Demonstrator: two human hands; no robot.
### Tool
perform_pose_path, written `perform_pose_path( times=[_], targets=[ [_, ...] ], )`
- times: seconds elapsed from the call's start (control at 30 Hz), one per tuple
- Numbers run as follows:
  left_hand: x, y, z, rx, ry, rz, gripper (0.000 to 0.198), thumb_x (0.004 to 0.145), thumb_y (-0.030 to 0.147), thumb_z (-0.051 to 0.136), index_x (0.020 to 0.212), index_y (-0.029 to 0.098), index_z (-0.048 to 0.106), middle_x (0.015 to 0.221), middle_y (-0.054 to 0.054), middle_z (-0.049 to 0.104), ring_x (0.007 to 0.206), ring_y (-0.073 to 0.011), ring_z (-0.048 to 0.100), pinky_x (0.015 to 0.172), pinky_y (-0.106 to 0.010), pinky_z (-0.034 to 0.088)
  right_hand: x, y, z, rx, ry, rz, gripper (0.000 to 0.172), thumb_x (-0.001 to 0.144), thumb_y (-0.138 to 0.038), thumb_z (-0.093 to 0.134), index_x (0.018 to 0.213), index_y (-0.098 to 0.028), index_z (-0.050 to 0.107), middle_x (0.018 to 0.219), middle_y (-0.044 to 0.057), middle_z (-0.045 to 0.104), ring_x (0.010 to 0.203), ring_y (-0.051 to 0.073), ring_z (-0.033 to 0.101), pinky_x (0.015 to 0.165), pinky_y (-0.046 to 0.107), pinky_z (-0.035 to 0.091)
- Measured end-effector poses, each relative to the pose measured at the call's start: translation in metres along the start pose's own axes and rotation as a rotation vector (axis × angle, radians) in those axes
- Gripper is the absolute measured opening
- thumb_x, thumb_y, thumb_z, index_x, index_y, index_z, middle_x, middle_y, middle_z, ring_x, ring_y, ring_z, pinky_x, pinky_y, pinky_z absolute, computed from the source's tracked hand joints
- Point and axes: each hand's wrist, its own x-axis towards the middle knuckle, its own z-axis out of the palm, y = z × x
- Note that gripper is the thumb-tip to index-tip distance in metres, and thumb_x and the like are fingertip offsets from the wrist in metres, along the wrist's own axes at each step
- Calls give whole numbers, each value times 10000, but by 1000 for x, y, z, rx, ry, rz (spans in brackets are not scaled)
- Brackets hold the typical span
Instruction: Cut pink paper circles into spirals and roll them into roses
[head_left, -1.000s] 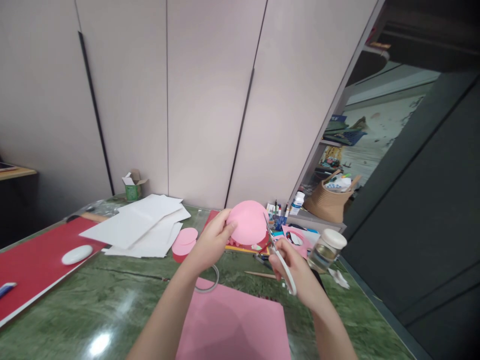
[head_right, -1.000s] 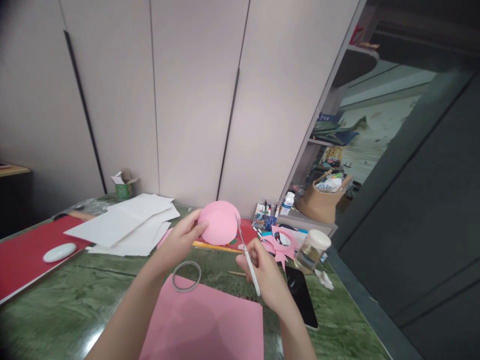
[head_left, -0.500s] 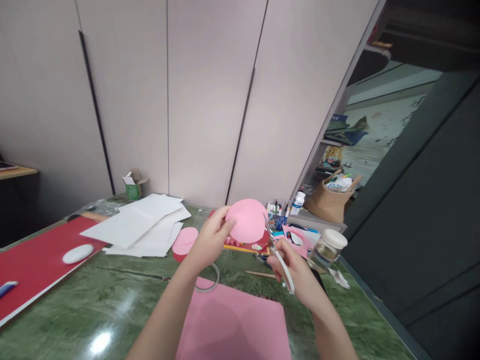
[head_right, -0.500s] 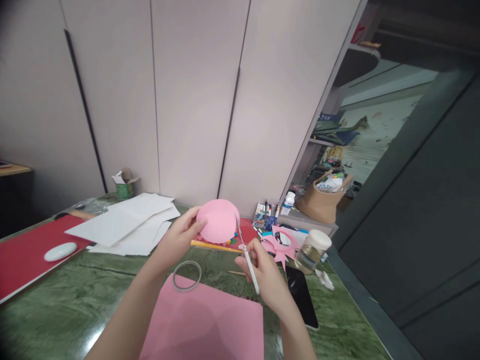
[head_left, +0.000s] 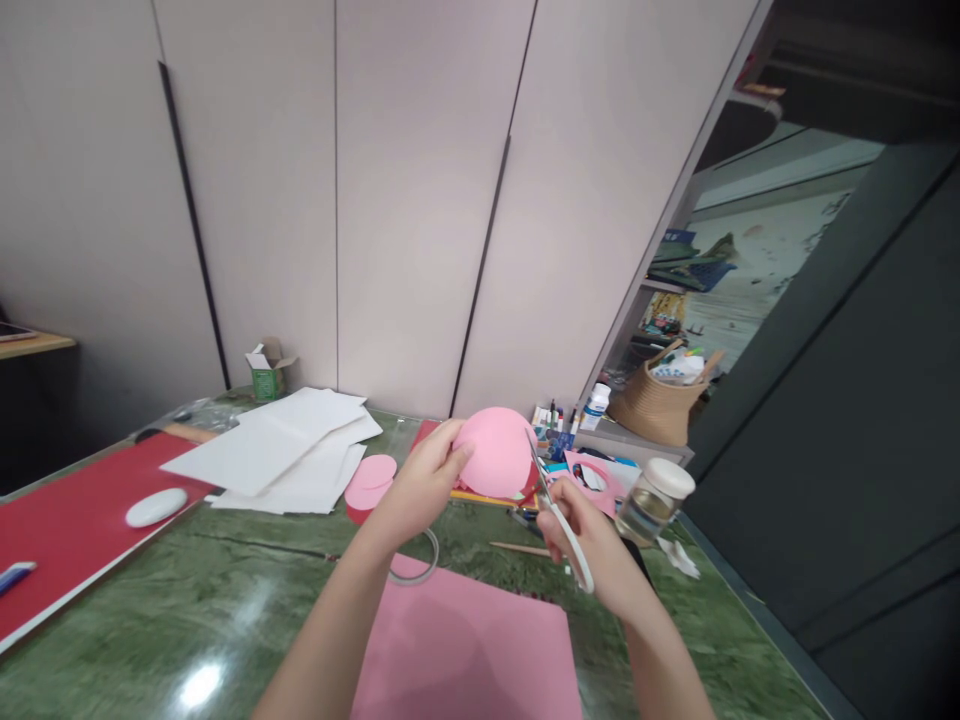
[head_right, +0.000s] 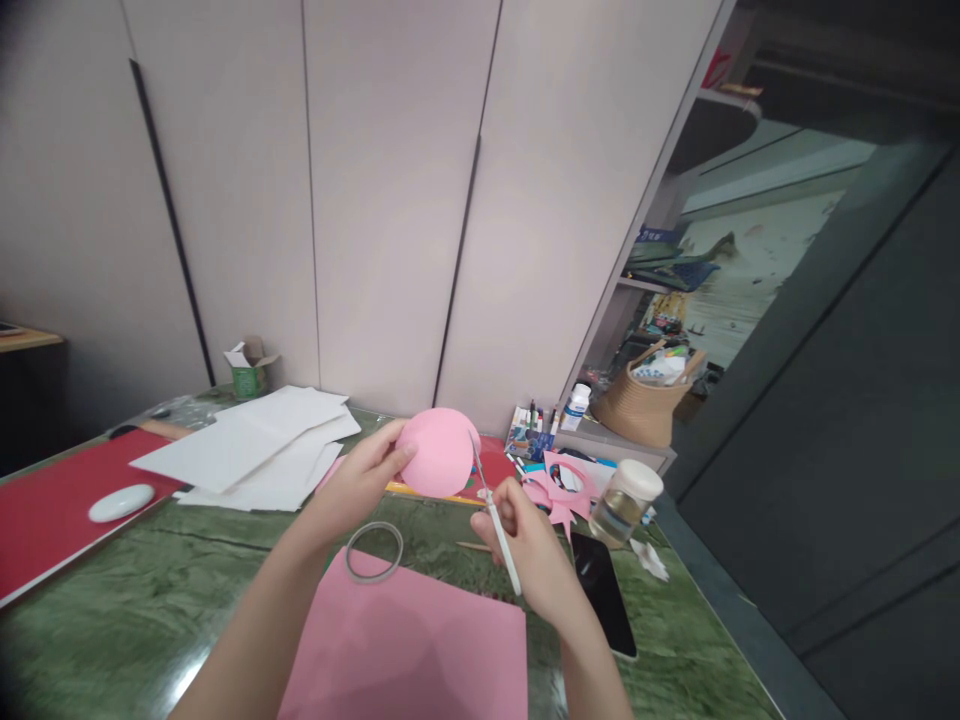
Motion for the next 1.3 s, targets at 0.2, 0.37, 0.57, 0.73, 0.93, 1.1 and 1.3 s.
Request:
perform_pose_path(
  times=[0.2, 0.37, 0.57, 0.73, 0.93, 1.1, 1.3],
  targets=[
    [0, 2, 0, -5, 3, -3, 343, 858, 324, 360, 1123, 185, 528, 980, -63, 590, 850, -185, 516, 796, -303, 403, -1, -2, -1, 1, 2, 14, 284, 814, -448, 475, 731, -223, 323, 553, -86, 375, 468, 72, 348, 459, 204, 294],
    [0, 4, -2, -69, 27, 0, 361, 858, 343, 373, 1149, 183, 514, 1104, -79, 572, 991, -208, 516, 796, -291, 424, 1, 3, -1, 23, -1, 26, 279, 803, -447, 492, 739, -223, 337, 548, -88, 371, 459, 71, 356, 451, 202, 289],
    [1, 3, -2, -69, 48, 5, 348, 857, 336, 391, 1141, 186, 524, 1125, -75, 576, 997, -209, 521, 769, -274, 435, 1, 8, -3, 33, -19, 23, 255, 807, -423, 493, 746, -229, 341, 540, -92, 362, 460, 74, 345, 454, 204, 279],
    [1, 0, -2, -90, 79, 21, 356, 860, 353, 392, 1148, 185, 517, 1169, -83, 552, 1002, -206, 522, 799, -281, 421, 0, 8, -4, 1, -38, 9, 240, 813, -394, 500, 745, -225, 345, 538, -93, 359, 467, 72, 335, 466, 204, 270],
    [2, -3, -2, -72, 86, 21, 358, 868, 354, 375, 1151, 180, 509, 1181, -86, 541, 1024, -206, 511, 808, -277, 408, 0, 3, -2, 6, -44, 4, 251, 809, -384, 505, 726, -225, 330, 535, -96, 337, 456, 69, 333, 454, 203, 262],
    [2, -1, -3, -11, 45, 19, 339, 876, 329, 361, 1148, 195, 512, 1159, -63, 549, 966, -184, 519, 797, -274, 396, -2, -2, -3, -24, -56, 9, 222, 826, -356, 475, 738, -226, 318, 556, -92, 338, 471, 70, 332, 466, 205, 272],
    [-1, 4, -3, 27, -3, 19, 335, 884, 315, 340, 1141, 194, 519, 1132, -48, 556, 934, -171, 514, 803, -275, 385, -1, -1, -3, -55, -56, 2, 214, 831, -357, 465, 743, -225, 322, 566, -86, 350, 490, 75, 341, 483, 212, 280]
  ],
)
